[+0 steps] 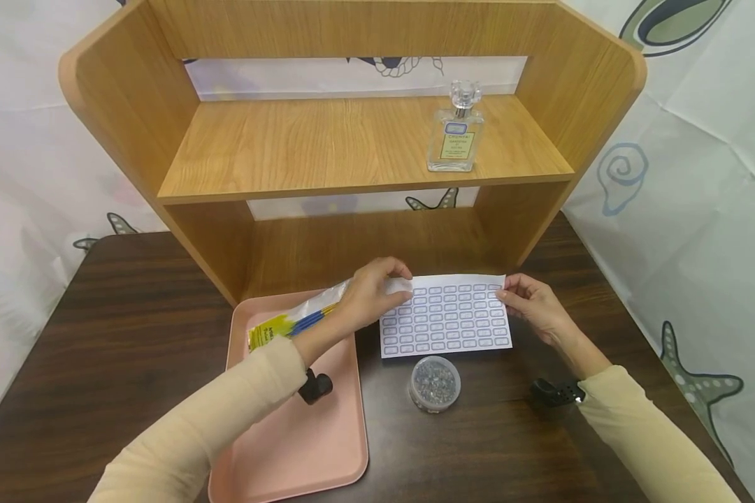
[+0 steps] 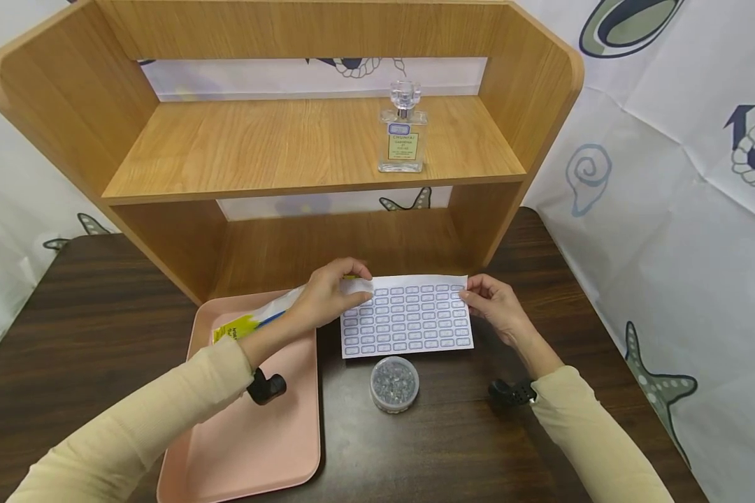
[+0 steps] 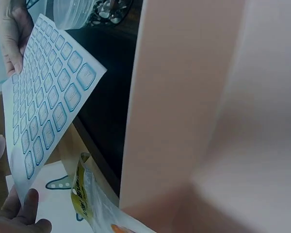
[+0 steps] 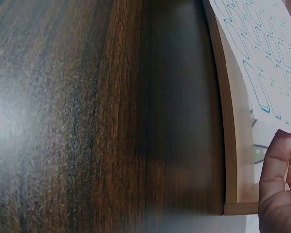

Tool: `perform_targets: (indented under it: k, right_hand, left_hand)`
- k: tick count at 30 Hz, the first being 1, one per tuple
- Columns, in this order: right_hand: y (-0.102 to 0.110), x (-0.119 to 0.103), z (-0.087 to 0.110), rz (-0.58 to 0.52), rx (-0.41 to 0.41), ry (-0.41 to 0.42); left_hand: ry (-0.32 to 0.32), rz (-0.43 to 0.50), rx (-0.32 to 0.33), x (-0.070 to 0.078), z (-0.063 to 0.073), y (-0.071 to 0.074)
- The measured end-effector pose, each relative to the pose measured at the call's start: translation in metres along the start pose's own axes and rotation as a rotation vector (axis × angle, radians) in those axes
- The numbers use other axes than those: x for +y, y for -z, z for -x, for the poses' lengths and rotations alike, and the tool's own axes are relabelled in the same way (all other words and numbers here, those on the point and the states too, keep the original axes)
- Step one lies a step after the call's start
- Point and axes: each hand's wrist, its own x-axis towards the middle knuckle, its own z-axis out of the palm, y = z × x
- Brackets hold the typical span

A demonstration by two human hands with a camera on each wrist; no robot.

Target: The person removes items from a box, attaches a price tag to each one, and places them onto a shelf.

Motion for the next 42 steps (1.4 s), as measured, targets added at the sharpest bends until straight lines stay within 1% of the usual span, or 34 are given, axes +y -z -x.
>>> perform_targets:
  k: [3,6,9,14,21,25,30,37,42]
  right_hand:
    - [-0.0019,-0.0011,0.0005,0.008,-0.011,-0.003]
    - [-0.0039,-0.0021,0.0009,0.017,-0.016,-0.003]
    - [-0.0059,-0.0031,0.001,0.02,-0.021,-0.005]
    - [-0.0082,-0.0031,0.0007,0.031,-0.021,-0.008]
    - [-0.0091,0.0014,-0.0011,0.059,-0.011,-0.003]
    - [-0.0088,0.0036,-0.0022,0.058,-0.011,-0.003]
    - [-0.0086,0.0043,-0.003,0.06,-0.006,-0.007]
    - [-0.009,0.002,-0.0027,0.069,-0.005,-0.025]
    - [-0.0091,0.0014,-0.0026,0.056,-0.009,-0.021]
  left_hand:
    - [-0.004,-0.02,-0.046,0.0023,-0.0026,-0.002]
    - [0.027,-0.045,-0.101,0.0045,-0.0041,-0.0041]
    - [0.056,-0.073,-0.132,0.0059,-0.0044,-0.0054]
    - [0.077,-0.08,-0.135,0.0052,-0.004,-0.0062]
    - [0.094,-0.021,-0.131,0.0019,-0.0031,-0.0072]
    - [0.11,0.012,-0.143,0.0004,-0.0024,-0.0078]
    - [0.122,0.028,-0.157,0.0001,-0.0018,-0.0083]
    - [0.114,0.023,-0.153,0.0,-0.0016,-0.0089]
    - [0.103,0.029,-0.151,0.0005,-0.0016,-0.0092]
